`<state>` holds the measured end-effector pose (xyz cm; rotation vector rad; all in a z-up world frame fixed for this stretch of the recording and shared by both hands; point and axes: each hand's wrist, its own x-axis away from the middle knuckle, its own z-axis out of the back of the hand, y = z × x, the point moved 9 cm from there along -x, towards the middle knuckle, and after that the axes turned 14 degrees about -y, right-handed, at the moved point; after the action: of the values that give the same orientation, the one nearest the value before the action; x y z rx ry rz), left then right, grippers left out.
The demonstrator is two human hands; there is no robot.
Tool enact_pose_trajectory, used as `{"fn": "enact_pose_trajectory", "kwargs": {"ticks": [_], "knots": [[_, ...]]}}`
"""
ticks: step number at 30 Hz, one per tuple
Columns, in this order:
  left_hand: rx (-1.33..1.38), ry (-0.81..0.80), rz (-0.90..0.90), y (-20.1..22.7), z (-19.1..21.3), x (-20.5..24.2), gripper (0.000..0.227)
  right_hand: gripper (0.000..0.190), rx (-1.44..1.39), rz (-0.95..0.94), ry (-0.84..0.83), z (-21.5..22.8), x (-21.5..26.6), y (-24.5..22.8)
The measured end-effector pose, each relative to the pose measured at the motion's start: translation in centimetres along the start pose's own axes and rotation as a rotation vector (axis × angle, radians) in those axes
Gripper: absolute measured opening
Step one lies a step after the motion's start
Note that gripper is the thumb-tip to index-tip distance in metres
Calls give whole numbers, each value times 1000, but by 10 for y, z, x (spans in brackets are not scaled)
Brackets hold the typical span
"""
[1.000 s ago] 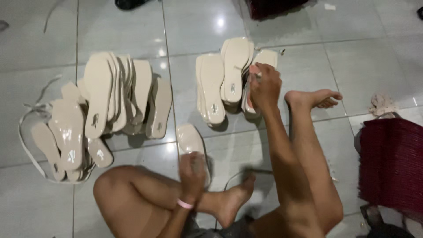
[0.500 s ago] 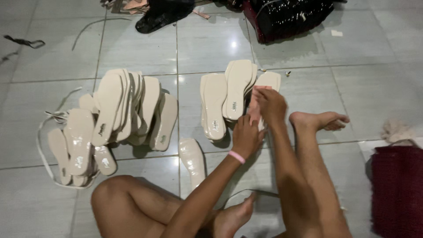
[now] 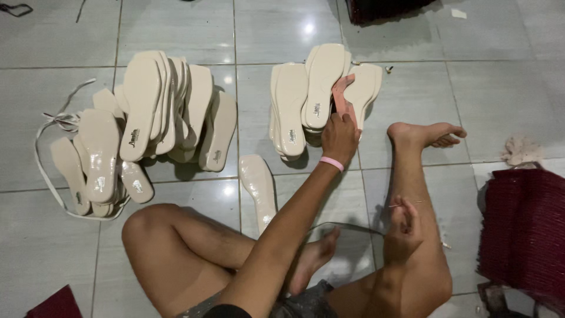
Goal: The person sits on the floor and applies pink insoles to the bottom of white shoe soles. They pick up a sole, align the insole, press it down, and smooth the edges before moving to the next sole. The process is repeated for several soles.
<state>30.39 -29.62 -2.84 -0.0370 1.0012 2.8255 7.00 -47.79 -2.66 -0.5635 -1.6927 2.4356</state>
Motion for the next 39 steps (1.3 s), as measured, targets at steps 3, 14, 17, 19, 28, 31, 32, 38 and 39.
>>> {"fn": "enact_pose_trajectory", "kwargs": {"ticks": [3, 14, 17, 19, 28, 31, 32, 38, 39], "knots": [[40, -26, 42, 3, 2, -2, 31, 31, -50, 58, -41, -13, -2, -4], [961, 282, 164, -99, 62, 200, 29, 34, 101, 138, -251, -90, -40, 6], [1025, 209, 319, -155, 38, 282, 34, 35, 160, 174, -408, -146, -30, 18], [766, 126, 412, -180, 29, 316, 39, 36, 228, 170, -518, -175, 1, 28], [308, -56, 226, -206, 38, 308, 59, 83, 185, -233, -1031, -251, 80, 77], [428, -49, 282, -244, 29, 283, 58, 89, 232, -213, -1026, -246, 83, 73], [420, -76, 212, -247, 23, 268, 60, 89, 276, -189, -1017, -247, 82, 71], [675, -253, 235, -257, -8, 229, 70, 90, 214, 11, -969, -259, 81, 56], [714, -282, 268, -255, -10, 231, 71, 95, 171, -69, -937, -255, 83, 62]]}}
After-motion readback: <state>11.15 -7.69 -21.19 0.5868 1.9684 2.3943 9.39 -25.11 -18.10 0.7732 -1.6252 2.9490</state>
